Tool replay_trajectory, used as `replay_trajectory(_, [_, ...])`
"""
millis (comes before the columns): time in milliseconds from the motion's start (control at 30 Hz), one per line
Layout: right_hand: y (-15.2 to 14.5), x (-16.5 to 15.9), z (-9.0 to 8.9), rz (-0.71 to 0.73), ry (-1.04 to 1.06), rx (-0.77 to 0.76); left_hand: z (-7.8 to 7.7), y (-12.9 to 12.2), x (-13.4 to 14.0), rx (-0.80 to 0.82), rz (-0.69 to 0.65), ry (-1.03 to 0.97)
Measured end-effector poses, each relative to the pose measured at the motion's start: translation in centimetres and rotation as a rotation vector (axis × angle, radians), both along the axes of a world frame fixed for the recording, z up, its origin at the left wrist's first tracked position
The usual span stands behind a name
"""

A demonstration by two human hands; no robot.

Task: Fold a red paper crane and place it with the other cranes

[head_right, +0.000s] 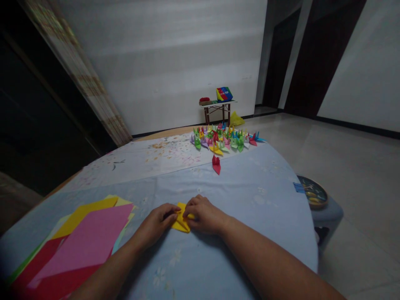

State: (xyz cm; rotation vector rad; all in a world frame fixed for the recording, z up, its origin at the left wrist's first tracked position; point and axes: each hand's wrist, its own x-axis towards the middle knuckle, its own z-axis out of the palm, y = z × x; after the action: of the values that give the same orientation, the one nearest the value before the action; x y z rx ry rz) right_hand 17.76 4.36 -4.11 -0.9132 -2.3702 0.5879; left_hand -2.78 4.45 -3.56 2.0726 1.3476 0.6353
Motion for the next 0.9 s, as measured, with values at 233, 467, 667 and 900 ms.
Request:
replay_trajectory(233, [0.0,0.4,0.5,0.02,-0.104,0.024,-0.9,-1.5,0.5,0.213,0.114,0.01])
replay_trajectory(467, [-0.1,0.4,0.6,0.014,-0.118,0.02,-0.5,-2.9,1.1,0.386,-0.017,0.203])
replay_trajectory(667, [-0.2,0.3,0.9,-0.013,-0.163,0.022,-0.1,-4.3,0.4,0.458,-0.083,0.344])
replay_trajectory(900, [-0.4,0.4,1.4,-0.029,-0.178,0.035,-0.9,-4.6,-0.5,0.484,-0.128,0.518])
